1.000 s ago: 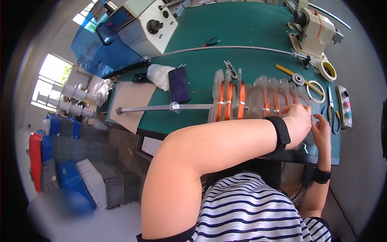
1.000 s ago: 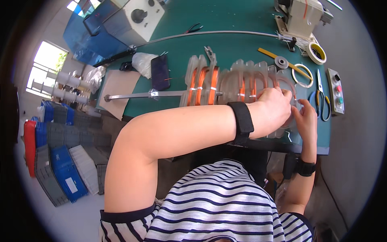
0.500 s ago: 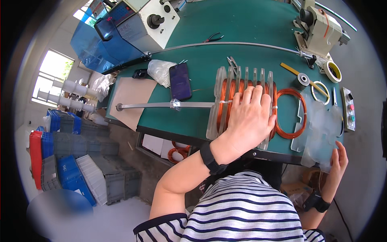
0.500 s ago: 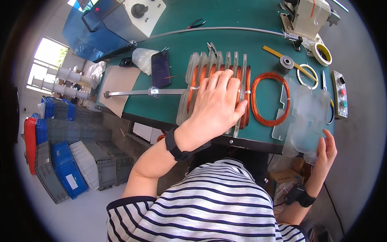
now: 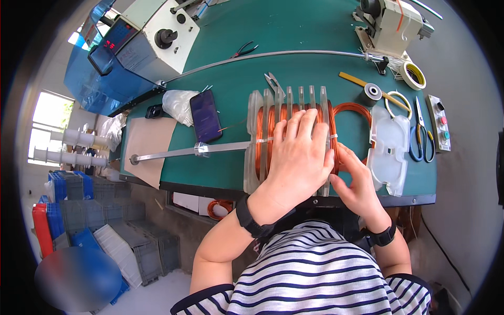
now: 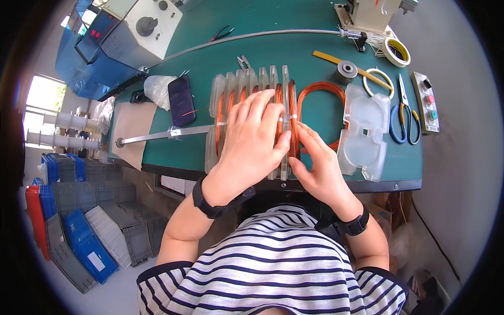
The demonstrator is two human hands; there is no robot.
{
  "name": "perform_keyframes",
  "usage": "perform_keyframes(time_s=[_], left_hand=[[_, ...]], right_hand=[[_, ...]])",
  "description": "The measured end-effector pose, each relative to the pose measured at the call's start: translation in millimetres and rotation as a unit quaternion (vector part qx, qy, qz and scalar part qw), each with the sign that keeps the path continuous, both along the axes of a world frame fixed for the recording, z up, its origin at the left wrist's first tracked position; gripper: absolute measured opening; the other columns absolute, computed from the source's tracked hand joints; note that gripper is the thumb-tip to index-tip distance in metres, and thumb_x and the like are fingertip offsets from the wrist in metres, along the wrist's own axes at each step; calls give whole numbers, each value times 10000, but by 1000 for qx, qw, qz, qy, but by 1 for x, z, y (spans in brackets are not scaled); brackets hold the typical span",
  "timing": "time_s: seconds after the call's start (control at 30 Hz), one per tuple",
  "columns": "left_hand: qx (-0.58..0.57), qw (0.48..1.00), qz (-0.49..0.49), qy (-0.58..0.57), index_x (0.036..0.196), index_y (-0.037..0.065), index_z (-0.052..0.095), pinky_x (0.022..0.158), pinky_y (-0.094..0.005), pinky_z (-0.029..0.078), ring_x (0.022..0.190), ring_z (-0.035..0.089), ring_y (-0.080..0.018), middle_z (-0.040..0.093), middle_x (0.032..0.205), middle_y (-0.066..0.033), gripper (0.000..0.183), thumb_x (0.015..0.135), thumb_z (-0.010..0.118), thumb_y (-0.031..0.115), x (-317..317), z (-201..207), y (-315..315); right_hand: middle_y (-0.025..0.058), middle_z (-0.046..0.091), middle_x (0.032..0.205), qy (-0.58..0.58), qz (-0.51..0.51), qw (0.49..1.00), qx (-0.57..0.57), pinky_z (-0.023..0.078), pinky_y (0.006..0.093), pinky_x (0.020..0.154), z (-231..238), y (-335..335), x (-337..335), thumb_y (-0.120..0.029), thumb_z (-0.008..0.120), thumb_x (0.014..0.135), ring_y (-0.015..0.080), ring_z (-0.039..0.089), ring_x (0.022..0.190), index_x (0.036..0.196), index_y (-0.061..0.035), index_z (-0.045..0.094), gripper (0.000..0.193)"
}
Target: Winding copper wire onto plastic separators on a metal rod as part of a coil assembly process.
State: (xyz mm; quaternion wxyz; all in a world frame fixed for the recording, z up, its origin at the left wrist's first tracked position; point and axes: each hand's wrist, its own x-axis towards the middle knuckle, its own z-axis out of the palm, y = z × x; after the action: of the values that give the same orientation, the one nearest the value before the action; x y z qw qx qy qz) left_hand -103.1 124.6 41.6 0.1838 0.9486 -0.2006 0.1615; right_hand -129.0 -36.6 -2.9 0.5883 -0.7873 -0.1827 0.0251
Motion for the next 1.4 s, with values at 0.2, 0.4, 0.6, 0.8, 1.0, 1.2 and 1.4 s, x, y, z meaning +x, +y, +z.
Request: perform_keyframes(time_s=[0.2,0.4,0.6,0.8,1.0,1.2,1.4], left_hand=[[55,998,-1,19,1059,44,572,997,-534,296,1218,408,-359,438,1306,-204,317,784,616,198,-7,-1,-8],[33,995,-73,60,1153,46,523,1034,-544,263,1291,344,-373,394,1365,-212,372,859,590,264,-4,0,7],[39,999,4,25,1081,-8,487,1024,-528,293,1260,384,-391,409,1343,-246,316,868,563,212,-12,-1,11],[34,999,-2,-28,1003,4,547,1012,-546,291,1232,403,-412,455,1289,-270,201,840,518,117,-11,-15,5],[-20,999,6,-43,1010,-4,544,1017,-517,316,1207,441,-395,483,1266,-258,226,846,543,151,-11,-17,11],[-12,998,-39,-45,1066,-11,510,1027,-499,318,1233,426,-381,473,1285,-246,317,849,585,208,-8,-22,24],[22,999,33,-33,1046,-30,507,1036,-491,304,1239,415,-385,442,1311,-266,270,855,556,154,-10,-11,25]], right_hand=[[229,487,1243,-18,-11,1000,-14,477,368,860,2,3,0,8,626,727,348,571,1013,1297,55,417,608],[159,574,975,-275,-193,909,-249,388,398,858,23,5,-2,-22,650,685,267,533,927,1205,46,508,543],[100,558,694,-157,-152,936,-277,385,389,656,30,7,2,-121,642,752,272,535,685,1142,58,543,440],[109,477,572,-88,-239,952,-170,370,313,488,1,-6,-1,-22,573,817,189,443,489,1112,42,595,303],[-31,488,697,7,-263,964,28,338,191,542,-19,-97,12,-14,558,864,47,419,614,1108,30,608,253],[92,548,662,-167,-119,957,-204,416,300,555,17,-6,-1,-140,696,763,211,517,556,1108,55,576,414],[129,598,634,-101,-146,971,-161,450,352,534,22,15,10,-88,596,812,278,581,525,1165,37,530,380]])
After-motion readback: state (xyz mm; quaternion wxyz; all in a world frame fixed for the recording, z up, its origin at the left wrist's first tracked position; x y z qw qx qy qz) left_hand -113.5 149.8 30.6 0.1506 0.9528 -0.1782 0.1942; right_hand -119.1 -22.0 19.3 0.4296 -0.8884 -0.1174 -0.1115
